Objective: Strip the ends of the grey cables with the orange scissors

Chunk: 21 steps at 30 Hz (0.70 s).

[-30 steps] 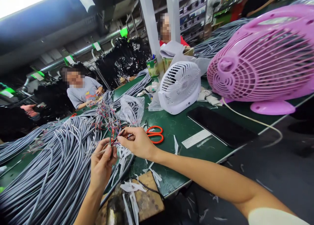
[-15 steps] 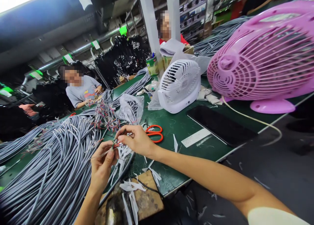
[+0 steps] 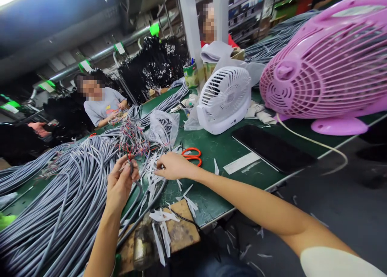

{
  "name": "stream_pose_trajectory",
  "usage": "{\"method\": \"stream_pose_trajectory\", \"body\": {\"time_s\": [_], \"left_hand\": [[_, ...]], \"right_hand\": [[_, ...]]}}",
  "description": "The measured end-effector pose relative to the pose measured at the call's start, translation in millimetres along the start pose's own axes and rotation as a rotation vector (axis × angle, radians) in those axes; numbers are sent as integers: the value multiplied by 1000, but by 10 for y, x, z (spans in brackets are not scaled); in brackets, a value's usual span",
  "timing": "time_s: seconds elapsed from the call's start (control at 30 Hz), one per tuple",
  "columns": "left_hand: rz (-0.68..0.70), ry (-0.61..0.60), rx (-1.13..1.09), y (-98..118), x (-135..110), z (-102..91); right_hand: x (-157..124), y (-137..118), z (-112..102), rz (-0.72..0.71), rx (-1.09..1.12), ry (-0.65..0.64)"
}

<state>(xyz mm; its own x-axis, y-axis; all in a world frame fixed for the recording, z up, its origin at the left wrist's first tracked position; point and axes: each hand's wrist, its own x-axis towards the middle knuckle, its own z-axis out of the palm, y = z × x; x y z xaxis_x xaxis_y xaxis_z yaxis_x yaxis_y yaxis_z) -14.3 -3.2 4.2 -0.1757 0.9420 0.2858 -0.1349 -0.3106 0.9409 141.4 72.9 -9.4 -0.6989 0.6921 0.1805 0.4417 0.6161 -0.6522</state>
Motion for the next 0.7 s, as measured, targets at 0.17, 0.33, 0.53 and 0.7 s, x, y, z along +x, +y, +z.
{"method": "stream_pose_trajectory", "body": {"time_s": [0.17, 0.33, 0.53, 0.7], "left_hand": [[59, -20, 9, -12, 2, -9], [29, -47, -75, -14, -24, 23], [51, 7, -115, 18, -17, -1], [15, 37, -83, 21, 7, 20]], "right_hand": [[6, -72, 27, -74, 16, -70], [17, -137, 7, -55, -71, 13], [-27, -26, -154, 72, -284, 18], [-29, 86, -350, 217, -438, -116]]}}
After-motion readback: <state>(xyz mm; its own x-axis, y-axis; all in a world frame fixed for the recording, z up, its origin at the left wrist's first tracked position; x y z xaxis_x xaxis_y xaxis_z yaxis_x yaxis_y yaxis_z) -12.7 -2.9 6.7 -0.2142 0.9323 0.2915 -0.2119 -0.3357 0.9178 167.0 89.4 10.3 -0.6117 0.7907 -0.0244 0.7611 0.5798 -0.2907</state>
